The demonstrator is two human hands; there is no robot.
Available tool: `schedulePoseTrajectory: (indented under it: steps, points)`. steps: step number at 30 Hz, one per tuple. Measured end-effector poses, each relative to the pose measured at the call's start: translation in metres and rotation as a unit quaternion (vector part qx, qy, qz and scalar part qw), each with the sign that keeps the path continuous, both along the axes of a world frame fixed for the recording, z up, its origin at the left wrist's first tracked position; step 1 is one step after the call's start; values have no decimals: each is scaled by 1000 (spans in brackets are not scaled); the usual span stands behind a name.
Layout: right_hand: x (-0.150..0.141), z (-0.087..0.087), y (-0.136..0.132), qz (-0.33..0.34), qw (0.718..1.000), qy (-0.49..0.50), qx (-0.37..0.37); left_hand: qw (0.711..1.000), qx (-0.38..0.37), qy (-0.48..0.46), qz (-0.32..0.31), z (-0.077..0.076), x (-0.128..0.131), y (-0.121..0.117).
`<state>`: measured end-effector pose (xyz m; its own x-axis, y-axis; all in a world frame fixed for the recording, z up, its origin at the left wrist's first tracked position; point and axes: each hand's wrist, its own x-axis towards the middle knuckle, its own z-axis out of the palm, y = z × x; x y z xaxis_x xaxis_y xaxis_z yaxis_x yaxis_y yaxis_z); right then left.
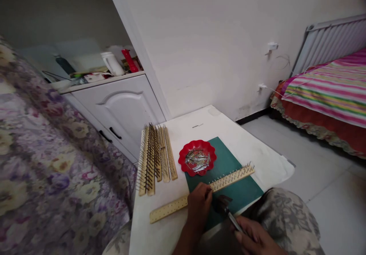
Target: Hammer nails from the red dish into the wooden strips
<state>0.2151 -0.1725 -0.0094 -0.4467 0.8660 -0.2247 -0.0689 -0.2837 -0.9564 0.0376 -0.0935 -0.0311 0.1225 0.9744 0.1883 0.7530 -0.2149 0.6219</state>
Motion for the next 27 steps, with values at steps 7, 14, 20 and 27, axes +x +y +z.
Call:
schedulePoseTrajectory:
  steps: [7,14,20,27]
  points:
    - [-5,24,18,-16,997,-74,26,1000,-15,-5,5,1,1,-1]
    - [-15,21,29,-3,994,-95,63,1000,-19,-8,10,-3,0,-1]
    - [-18,25,29,-6,994,-95,59,1000,-13,-16,6,-6,-1,0]
    - [-13,22,23,1,994,-90,64,1000,-14,-5,-4,-6,-3,-2]
